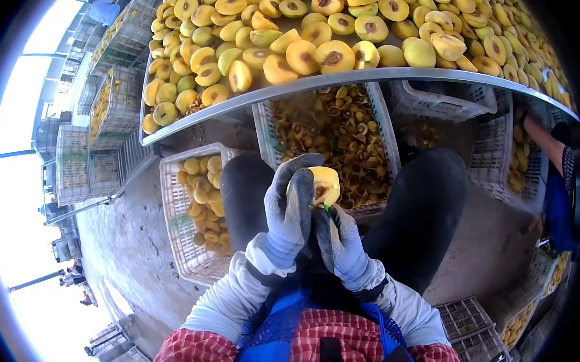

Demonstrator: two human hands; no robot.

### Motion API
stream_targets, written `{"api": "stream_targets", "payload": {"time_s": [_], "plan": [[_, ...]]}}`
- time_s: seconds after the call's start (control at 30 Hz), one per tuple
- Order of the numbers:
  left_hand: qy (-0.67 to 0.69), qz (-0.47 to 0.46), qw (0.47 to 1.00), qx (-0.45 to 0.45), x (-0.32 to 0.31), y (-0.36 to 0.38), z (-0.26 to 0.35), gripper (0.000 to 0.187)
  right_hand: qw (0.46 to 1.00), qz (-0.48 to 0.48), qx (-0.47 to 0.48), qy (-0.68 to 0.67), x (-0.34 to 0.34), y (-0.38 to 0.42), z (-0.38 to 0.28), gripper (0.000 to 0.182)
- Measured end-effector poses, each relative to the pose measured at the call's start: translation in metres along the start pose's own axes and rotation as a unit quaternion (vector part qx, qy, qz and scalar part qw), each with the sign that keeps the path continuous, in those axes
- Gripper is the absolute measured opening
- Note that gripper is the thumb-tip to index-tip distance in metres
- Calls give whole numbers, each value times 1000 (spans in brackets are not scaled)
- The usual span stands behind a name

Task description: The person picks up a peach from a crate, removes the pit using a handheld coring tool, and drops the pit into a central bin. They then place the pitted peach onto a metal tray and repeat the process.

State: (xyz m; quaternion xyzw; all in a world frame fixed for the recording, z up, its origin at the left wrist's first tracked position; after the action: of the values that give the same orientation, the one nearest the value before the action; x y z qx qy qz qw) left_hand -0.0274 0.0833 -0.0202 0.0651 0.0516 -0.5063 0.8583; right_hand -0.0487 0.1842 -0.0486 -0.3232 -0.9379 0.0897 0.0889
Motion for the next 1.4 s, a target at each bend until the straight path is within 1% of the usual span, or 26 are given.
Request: {"api": "stream_targets", "payload": {"time_s": [0.03,0.07,0.1,0.17,0.23,0.27,0.33,0.37,0.4,0.47,0.5,0.57,0.6,0.63,0.67,0.73,0.8,0.87,0.97,1.03,1.1,1.13,1.17,1.23,1.3,1.4], "plan": [[-5,-29,999,13,1,-1,4,32,997,17,45,56,-2,3,2,17],[-11,-57,998,26,2,-1,7,32,983,-47,-72,-165,2,10,5,19],[-1,-88,995,41,3,-3,6,33,902,-108,-184,-375,13,11,-4,23],[16,-146,986,73,10,-5,1,34,639,-198,-252,-699,13,15,-4,32],[42,-132,978,157,14,-4,-4,36,332,-245,-163,-896,0,18,15,44],[56,-107,975,184,15,-1,-8,36,306,-264,-122,-907,-5,18,18,55],[173,-33,959,222,13,6,-15,36,329,-206,-216,-896,-4,21,11,56],[2,-4,990,138,21,14,-29,36,338,-175,-263,-887,-4,22,9,57],[-169,25,984,49,34,24,-53,36,334,-266,-124,-896,-5,15,11,52],[180,97,964,169,62,31,-51,36,319,-251,-142,-903,-5,15,16,52],[-143,121,981,40,71,28,-28,31,316,-244,-146,-905,-2,13,20,51],[-276,191,941,30,162,39,-26,34,345,-215,-194,-893,2,13,24,49],[-338,230,912,32,208,45,-25,35,369,-195,-227,-880,4,13,23,49],[-593,173,784,71,220,39,-2,33,391,-174,-261,-866,6,11,22,49],[-716,118,648,230,212,26,20,35,405,-168,-277,-855,5,7,22,49],[-660,126,740,35,214,-14,23,37,453,-178,-287,-825,-2,0,30,48],[-508,111,854,39,171,-75,42,39,492,-173,-324,-789,-4,-7,30,49],[-589,68,800,89,177,-142,36,48,602,-146,-353,-701,-2,-10,33,49],[-707,24,670,224,189,-212,19,68,649,-128,-348,-664,8,-14,36,49],[-636,-46,757,143,196,-224,9,66,641,-109,-345,-677,12,-18,41,49],[-560,-97,798,200,219,-238,-16,61,624,-83,-368,-684,10,-18,46,48],[-518,-118,816,228,224,-240,-23,58,646,-85,-367,-663,10,-19,47,47],[-532,-78,824,179,232,-233,-27,54,669,-89,-367,-640,11,-21,46,45],[-550,-1,832,72,148,-187,25,47,727,-73,-346,-589,17,-29,42,41],[-291,3,955,-53,123,-150,16,36,790,-37,-309,-529,24,-42,26,34],[-216,-31,976,9,64,-87,16,31,925,-65,-246,-283,27,-57,13,21]]}}
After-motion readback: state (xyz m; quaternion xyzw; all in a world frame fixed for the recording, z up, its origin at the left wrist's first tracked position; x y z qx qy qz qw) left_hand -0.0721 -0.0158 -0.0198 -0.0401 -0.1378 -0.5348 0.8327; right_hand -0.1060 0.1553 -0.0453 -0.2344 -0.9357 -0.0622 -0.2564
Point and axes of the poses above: each hand's wrist, its own y-axis away from the middle knuckle, its own x-axis out of the back of the hand, z = x × y, the point moved 1 cm from there along -y, towards the middle knuckle, and after that the axes turned 15 degrees about -z, right-handed, at the moved point
